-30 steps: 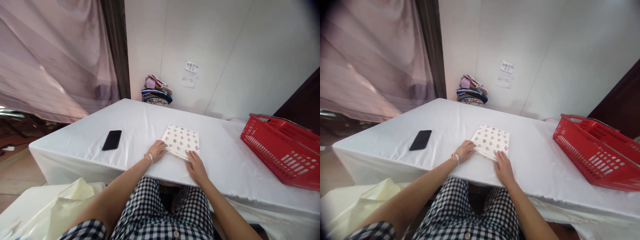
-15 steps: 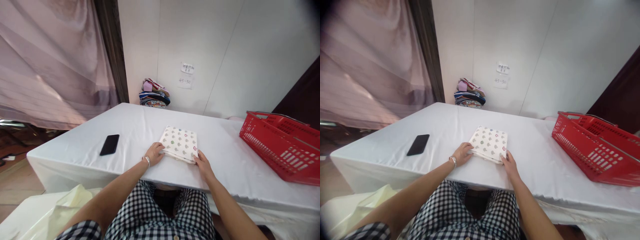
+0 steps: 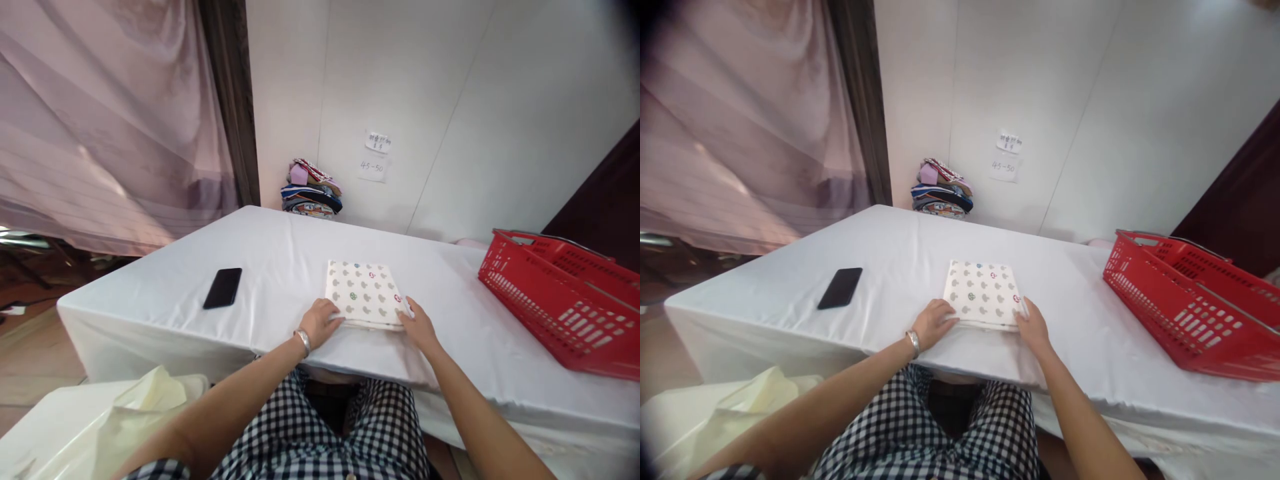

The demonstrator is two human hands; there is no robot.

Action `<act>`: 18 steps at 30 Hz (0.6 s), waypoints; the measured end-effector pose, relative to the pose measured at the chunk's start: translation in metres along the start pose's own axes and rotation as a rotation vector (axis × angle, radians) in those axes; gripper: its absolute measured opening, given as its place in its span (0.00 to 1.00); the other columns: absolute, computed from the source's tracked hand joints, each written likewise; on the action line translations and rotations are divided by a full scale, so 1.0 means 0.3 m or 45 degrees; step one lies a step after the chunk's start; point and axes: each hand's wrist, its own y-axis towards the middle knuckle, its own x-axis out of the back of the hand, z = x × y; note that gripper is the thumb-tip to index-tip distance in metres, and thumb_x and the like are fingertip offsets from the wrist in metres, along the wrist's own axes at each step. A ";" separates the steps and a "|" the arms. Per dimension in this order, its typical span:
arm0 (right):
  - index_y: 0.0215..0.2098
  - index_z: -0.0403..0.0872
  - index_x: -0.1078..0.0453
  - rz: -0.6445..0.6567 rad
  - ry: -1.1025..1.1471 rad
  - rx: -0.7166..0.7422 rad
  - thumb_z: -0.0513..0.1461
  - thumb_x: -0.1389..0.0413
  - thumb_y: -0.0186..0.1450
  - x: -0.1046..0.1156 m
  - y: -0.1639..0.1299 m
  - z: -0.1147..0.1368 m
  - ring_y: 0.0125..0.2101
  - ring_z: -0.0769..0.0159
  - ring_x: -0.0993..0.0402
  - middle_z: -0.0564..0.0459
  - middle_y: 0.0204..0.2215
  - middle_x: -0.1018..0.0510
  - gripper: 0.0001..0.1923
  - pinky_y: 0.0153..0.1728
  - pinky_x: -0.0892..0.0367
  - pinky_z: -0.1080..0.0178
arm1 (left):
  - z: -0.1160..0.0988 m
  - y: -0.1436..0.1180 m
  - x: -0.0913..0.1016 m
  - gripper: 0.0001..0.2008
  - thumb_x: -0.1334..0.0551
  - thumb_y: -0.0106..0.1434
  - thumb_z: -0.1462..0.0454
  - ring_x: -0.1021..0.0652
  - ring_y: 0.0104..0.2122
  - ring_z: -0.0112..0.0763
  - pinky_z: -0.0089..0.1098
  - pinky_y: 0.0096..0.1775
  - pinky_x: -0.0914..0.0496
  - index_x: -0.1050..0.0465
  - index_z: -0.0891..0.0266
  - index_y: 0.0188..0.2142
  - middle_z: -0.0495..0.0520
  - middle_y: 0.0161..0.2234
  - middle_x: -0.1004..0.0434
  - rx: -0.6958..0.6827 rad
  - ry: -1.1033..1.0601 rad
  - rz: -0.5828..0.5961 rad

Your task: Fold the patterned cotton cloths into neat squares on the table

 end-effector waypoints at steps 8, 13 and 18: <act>0.58 0.48 0.41 0.372 -0.526 0.840 0.45 0.52 0.64 -0.083 -0.107 0.181 0.57 0.54 0.43 0.44 0.56 0.36 0.25 0.56 0.47 0.48 | 0.019 0.150 0.016 0.25 0.31 0.46 0.62 0.24 0.38 0.38 0.31 0.37 0.33 0.32 0.64 0.44 0.60 0.41 0.25 1.301 -0.722 -0.075; 0.63 0.46 0.51 0.408 -0.663 0.893 0.41 0.48 0.60 -0.156 -0.163 0.238 0.58 0.52 0.46 0.41 0.58 0.40 0.34 0.56 0.47 0.47 | -0.053 0.164 0.007 0.15 0.33 0.50 0.57 0.24 0.27 0.33 0.30 0.29 0.31 0.29 0.67 0.33 0.57 0.28 0.23 1.356 -1.160 0.055; 0.63 0.43 0.53 0.147 -0.443 0.848 0.36 0.49 0.58 -0.187 -0.170 0.260 0.55 0.52 0.40 0.39 0.55 0.36 0.36 0.52 0.42 0.47 | -0.165 0.179 0.021 0.12 0.33 0.51 0.61 0.26 0.22 0.26 0.26 0.26 0.32 0.31 0.66 0.31 0.51 0.24 0.26 1.292 -1.542 -0.044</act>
